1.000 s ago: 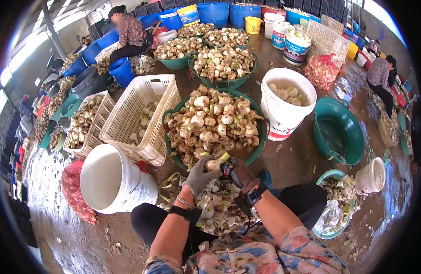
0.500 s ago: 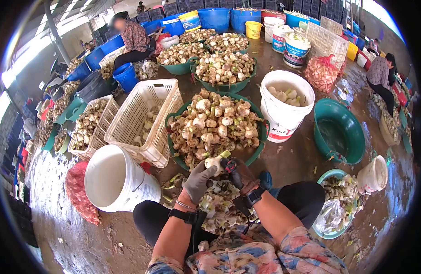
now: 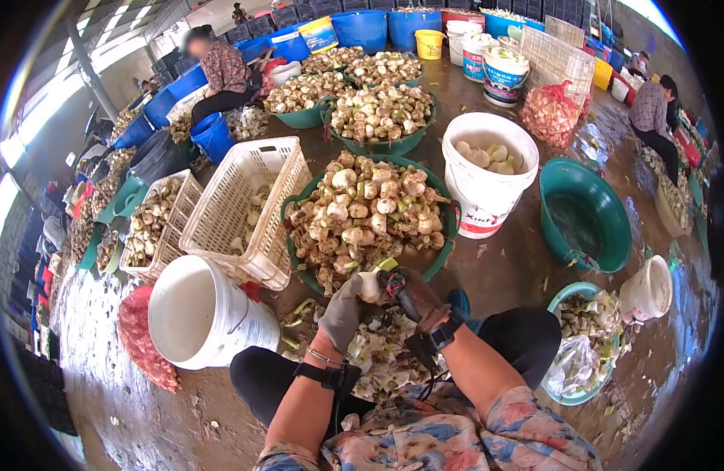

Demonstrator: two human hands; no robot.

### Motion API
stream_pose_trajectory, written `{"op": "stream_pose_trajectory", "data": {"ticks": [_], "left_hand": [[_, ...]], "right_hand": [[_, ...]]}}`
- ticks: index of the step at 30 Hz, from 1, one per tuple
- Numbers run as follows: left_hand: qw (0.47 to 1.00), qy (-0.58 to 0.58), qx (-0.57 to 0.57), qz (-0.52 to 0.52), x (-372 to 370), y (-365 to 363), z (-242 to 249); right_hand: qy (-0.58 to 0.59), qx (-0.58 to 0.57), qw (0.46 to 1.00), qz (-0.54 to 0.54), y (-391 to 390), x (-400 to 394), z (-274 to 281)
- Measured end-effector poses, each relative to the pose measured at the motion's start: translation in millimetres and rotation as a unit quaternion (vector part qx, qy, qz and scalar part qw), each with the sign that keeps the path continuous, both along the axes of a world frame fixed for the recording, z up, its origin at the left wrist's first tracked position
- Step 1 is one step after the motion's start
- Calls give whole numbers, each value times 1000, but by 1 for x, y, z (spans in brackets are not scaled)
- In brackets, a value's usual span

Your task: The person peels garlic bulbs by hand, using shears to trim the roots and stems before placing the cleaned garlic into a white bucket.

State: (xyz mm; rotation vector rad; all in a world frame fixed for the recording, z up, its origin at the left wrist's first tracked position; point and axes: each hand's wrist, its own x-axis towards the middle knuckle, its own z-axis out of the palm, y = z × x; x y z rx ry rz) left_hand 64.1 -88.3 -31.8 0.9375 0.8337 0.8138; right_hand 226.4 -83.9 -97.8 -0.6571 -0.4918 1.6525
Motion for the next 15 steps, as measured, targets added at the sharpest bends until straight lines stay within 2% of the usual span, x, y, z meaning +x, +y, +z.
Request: {"op": "stream_pose_trajectory", "data": {"ticks": [1,2,3,4,6,7,9,10,12,15], "left_hand": [[1000,-31,7,-2,0,2,-7],[1000,-30,6,-2,1,1,-2],[999,-14,-31,13,2,0,2],[997,2,-68,27,4,-1,8],[998,8,-57,26,9,-3,17],[999,12,-43,28,11,-3,19],[999,10,-29,19,12,2,14],[1000,6,-16,11,12,4,12],[999,32,-13,20,12,4,10],[997,67,-27,31,16,0,21]], "right_hand": [[1,-1,1000,0,-1,3,0],[-76,48,995,39,-3,7,6],[-152,97,981,77,-5,10,12],[-151,96,981,77,-6,12,18],[-415,58,903,92,-15,11,46],[-414,57,904,92,-15,13,40],[-447,157,880,-33,-14,14,37],[-447,158,880,-32,-13,15,35],[-340,125,932,2,-16,14,57],[-355,99,929,25,-9,14,38]]}}
